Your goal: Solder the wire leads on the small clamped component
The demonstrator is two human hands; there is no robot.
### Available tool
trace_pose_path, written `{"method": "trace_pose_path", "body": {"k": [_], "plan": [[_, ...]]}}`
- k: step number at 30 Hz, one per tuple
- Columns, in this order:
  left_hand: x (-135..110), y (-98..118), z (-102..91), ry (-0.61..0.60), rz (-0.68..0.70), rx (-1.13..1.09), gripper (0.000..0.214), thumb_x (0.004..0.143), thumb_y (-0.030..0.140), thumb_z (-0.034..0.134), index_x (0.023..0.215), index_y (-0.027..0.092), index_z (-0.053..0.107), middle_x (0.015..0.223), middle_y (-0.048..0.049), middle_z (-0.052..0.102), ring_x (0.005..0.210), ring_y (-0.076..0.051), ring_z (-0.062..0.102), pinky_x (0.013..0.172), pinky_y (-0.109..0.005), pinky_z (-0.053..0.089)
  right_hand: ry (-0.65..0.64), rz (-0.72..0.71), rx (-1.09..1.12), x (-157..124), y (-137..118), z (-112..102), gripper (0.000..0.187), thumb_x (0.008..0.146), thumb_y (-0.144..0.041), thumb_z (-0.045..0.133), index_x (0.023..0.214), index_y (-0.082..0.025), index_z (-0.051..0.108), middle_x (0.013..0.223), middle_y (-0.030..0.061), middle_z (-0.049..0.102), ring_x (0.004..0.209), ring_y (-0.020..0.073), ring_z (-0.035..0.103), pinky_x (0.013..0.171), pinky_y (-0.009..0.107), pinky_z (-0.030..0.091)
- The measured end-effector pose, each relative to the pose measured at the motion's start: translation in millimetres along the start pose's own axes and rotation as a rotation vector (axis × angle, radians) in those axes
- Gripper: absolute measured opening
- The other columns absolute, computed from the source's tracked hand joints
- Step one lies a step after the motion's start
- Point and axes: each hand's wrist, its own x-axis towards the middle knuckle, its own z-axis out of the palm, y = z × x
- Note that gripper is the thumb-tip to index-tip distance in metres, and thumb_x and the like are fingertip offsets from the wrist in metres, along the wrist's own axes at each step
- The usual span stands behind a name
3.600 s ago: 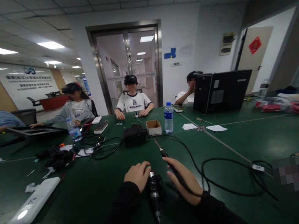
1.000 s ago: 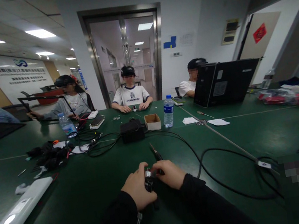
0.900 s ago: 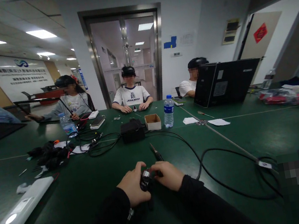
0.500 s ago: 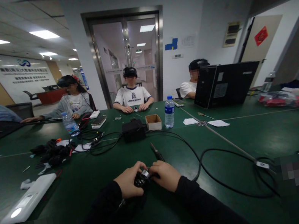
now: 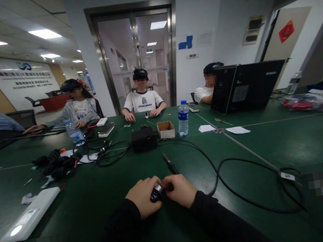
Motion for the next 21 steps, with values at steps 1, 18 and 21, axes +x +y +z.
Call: {"method": "trace_pose_path", "body": {"k": [1,18,21], "plan": [[-0.6,2.1,-0.3,0.000,-0.011,0.016,0.042,0.069,0.032,0.061,0.109,0.028,0.052,0.106,-0.0040,0.061,0.096,-0.025,0.057,0.081,-0.034,0.043,-0.012,0.027,0.058,-0.1,0.0,0.1,0.023,0.063,0.000,0.057,0.074,-0.016,0.068,0.068,-0.0004,0.066,0.065,0.0117,0.059,0.059,0.020,0.040],[-3.1,10.4,-0.6,0.016,-0.070,-0.015,0.038,0.071,0.031,0.058,0.109,0.026,0.052,0.109,-0.0065,0.063,0.097,-0.029,0.056,0.078,-0.038,0.043,0.003,0.333,0.729,9.3,11.6,18.5,0.039,0.058,-0.003,0.054,0.091,-0.022,0.042,0.050,-0.0130,0.055,0.039,0.0101,0.056,0.037,0.017,0.044],[-2.7,9.3,1.4,0.025,-0.076,-0.004,0.039,0.070,0.031,0.058,0.108,0.026,0.052,0.107,-0.0060,0.063,0.097,-0.028,0.056,0.078,-0.038,0.043,-0.001,0.355,0.782,9.8,12.0,16.7,0.040,0.056,-0.003,0.052,0.091,-0.021,0.044,0.051,-0.0114,0.058,0.042,0.0119,0.060,0.041,0.020,0.049]]}}
